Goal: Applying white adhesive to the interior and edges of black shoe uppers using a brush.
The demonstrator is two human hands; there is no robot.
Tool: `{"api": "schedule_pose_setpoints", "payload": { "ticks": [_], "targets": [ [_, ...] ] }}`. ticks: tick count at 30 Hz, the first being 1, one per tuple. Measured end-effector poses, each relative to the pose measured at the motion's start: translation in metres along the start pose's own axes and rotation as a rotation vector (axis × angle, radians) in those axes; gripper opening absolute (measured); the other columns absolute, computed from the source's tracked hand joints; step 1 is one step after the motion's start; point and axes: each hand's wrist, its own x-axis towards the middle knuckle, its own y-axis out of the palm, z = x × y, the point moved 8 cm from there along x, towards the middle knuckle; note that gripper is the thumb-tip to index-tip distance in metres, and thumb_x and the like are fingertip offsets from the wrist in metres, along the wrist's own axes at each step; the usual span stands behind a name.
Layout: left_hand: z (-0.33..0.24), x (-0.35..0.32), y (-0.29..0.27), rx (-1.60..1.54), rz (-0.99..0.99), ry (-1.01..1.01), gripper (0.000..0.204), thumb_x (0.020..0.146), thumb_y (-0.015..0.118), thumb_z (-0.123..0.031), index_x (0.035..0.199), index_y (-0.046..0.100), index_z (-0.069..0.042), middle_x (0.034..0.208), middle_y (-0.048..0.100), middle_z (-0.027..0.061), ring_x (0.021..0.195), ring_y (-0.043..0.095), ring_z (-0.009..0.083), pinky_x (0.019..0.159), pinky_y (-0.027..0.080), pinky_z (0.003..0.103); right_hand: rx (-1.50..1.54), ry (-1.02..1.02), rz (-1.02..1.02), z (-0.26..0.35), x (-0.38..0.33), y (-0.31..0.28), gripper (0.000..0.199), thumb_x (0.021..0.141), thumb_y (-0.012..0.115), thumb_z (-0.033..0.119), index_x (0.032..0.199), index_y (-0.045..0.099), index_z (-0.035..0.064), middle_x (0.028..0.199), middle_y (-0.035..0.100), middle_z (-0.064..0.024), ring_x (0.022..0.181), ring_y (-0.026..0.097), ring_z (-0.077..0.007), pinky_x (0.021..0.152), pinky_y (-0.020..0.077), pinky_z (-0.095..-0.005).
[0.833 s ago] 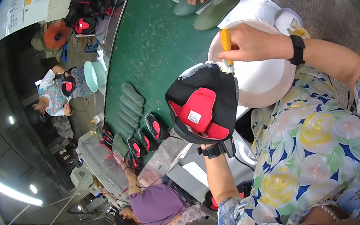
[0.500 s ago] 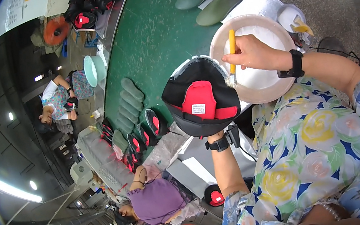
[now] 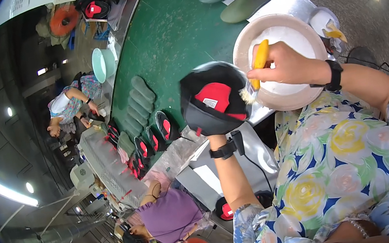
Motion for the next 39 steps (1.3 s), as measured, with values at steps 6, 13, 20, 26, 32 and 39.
{"api": "schedule_pose_setpoints", "payload": {
  "ticks": [6,13,20,26,32,39],
  "targets": [
    [0.047,-0.032,0.026,-0.902,0.067,-0.413,0.04,0.094,0.055,-0.019,0.13,0.053,-0.001,0.128,0.059,0.0144,0.114,0.059,0.0232,0.102,0.046,0.04,-0.073,-0.44,0.115,0.035,0.003,-0.001,0.019,0.079,0.077,0.01,0.089,0.062,0.004,0.091,0.068,-0.0101,0.082,0.066,-0.0224,0.07,0.0508,-0.0311],
    [0.064,-0.008,0.094,-0.928,0.036,-0.438,0.04,0.094,0.054,-0.02,0.13,0.052,-0.002,0.129,0.059,0.0141,0.116,0.058,0.0235,0.103,0.045,0.04,-0.081,-1.023,0.344,0.089,-0.009,0.059,0.017,0.081,0.07,0.012,0.09,0.056,0.0054,0.09,0.06,-0.0059,0.09,0.063,-0.0247,0.077,0.052,-0.0352],
    [0.07,-0.044,0.082,-0.972,-0.014,-0.439,0.041,0.095,0.053,-0.021,0.131,0.051,-0.002,0.131,0.058,0.0138,0.117,0.057,0.024,0.104,0.044,0.041,-0.38,-0.821,0.34,0.044,0.024,0.045,0.016,0.086,0.062,0.016,0.09,0.052,0.0042,0.086,0.059,-0.0093,0.083,0.063,-0.0297,0.077,0.0509,-0.0391],
    [0.088,-0.04,0.096,-1.021,-0.112,-0.461,0.041,0.095,0.052,-0.022,0.132,0.051,-0.002,0.132,0.057,0.0135,0.118,0.056,0.0243,0.105,0.043,0.041,-0.466,-0.611,0.409,0.028,0.035,0.036,0.023,0.09,0.061,0.023,0.094,0.054,0.0012,0.088,0.061,-0.0148,0.079,0.063,-0.0346,0.071,0.0508,-0.0425],
    [0.094,-0.055,0.066,-1.061,-0.153,-0.49,0.042,0.096,0.052,-0.023,0.132,0.05,-0.003,0.133,0.056,0.0133,0.119,0.055,0.0247,0.105,0.042,0.041,-0.408,-0.284,0.348,-0.015,0.052,0.015,0.028,0.085,0.064,0.022,0.093,0.057,-0.0035,0.072,0.063,-0.0196,0.064,0.061,-0.0383,0.065,0.0494,-0.0435],
    [0.104,-0.082,0.032,-1.113,-0.25,-0.506,0.043,0.096,0.051,-0.024,0.133,0.05,-0.003,0.134,0.055,0.013,0.12,0.054,0.0251,0.106,0.041,0.041,-0.449,-0.231,0.365,-0.007,0.043,-0.008,0.021,0.085,0.065,0.02,0.084,0.058,0.0007,0.077,0.062,-0.0161,0.072,0.063,-0.0336,0.065,0.0477,-0.0398]
  ]
}}
